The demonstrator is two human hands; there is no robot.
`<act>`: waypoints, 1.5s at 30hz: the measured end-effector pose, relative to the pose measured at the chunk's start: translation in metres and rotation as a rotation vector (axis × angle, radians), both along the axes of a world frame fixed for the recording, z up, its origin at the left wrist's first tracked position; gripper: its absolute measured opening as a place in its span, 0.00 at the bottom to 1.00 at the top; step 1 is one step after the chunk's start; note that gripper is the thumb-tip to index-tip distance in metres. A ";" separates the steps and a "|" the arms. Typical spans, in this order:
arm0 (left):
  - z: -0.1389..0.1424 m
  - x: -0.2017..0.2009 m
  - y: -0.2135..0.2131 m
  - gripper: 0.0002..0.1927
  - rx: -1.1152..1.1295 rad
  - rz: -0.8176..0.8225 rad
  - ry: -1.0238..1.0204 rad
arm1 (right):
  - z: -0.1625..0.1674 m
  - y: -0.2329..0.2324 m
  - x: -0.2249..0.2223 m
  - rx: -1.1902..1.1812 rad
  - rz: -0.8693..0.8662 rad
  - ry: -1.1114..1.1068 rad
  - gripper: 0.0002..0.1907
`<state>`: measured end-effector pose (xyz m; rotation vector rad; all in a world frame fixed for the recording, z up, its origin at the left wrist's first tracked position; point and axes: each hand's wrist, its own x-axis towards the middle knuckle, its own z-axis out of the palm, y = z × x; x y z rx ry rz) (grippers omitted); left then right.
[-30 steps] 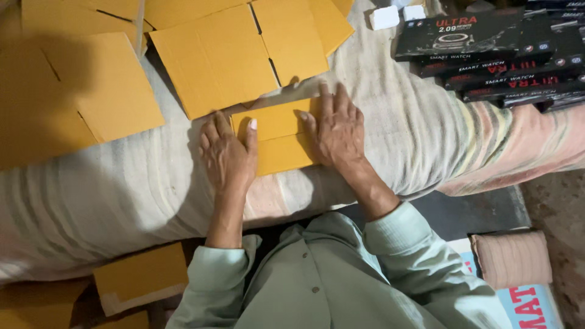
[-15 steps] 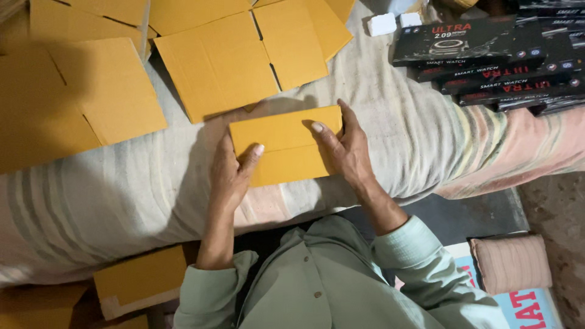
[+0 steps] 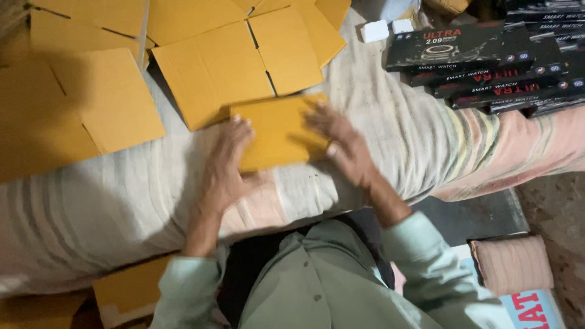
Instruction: The person sits and folds flat yellow cardboard boxes into open rectangular boxes, pressing the creases and sides by hand, then folds the top flaps closed and sets each finished box aside, repeating with more flat blanks.
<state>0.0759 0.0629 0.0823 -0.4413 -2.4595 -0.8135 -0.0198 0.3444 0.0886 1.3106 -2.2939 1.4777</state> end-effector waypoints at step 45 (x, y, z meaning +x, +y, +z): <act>0.017 -0.115 0.082 0.22 -0.267 0.295 -0.341 | -0.009 -0.055 -0.037 0.486 -0.695 0.180 0.10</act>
